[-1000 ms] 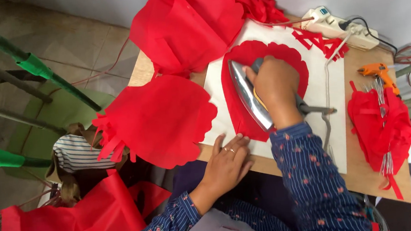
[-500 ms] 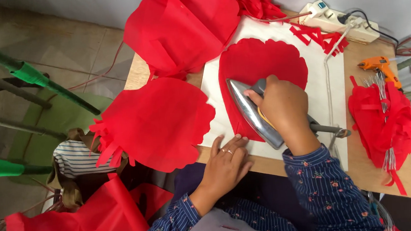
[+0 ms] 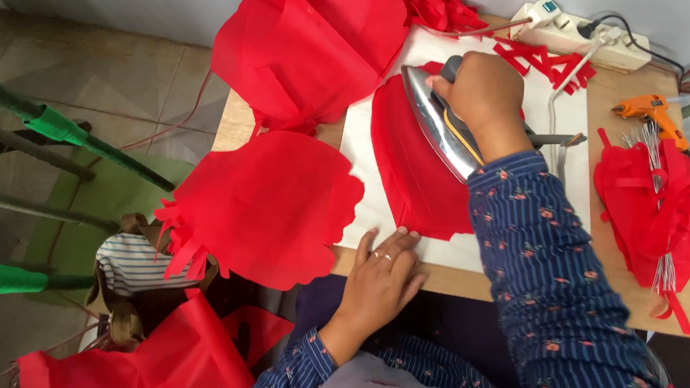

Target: Ironing individual red fabric pieces to flatten them on a wooden table

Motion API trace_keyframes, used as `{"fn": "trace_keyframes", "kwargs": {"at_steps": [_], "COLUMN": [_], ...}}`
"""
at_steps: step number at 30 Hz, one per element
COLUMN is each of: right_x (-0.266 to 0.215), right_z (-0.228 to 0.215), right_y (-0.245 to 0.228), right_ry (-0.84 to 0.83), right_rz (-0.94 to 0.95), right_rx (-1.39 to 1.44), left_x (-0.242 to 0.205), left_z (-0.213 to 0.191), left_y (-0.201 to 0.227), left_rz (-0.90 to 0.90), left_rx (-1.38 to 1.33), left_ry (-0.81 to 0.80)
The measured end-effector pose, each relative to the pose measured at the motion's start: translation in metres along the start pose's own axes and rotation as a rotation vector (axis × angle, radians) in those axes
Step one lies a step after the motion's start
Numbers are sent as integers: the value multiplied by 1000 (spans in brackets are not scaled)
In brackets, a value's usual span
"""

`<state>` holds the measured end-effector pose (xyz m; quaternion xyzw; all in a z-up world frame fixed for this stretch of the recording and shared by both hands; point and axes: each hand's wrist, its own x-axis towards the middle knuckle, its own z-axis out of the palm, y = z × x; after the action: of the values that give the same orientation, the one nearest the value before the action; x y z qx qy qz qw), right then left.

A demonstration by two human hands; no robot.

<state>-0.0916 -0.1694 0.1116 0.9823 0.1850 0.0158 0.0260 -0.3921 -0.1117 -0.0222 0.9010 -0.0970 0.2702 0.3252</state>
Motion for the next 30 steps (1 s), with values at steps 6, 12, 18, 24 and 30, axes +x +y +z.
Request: {"fn": "trace_keyframes", "kwargs": {"at_steps": [6, 12, 18, 24, 30], "right_x": [-59, -110, -147, -190, -207], "right_z": [-27, -52, -41, -4, 22], "right_y": [12, 90, 178, 225, 249], "right_ry": [-63, 197, 609, 696, 787], "right_rz": [-122, 3, 47, 138, 190], "right_rx": [38, 308, 684, 773, 1044], "left_x": [16, 64, 117, 121, 176], "left_z": [-12, -5, 18, 22, 10], "left_y": [0, -16, -44, -52, -34], "left_rz": [-41, 3, 207, 352, 241], "left_rx": [30, 119, -31, 243, 212], "left_ry": [-119, -76, -370, -384, -342]}}
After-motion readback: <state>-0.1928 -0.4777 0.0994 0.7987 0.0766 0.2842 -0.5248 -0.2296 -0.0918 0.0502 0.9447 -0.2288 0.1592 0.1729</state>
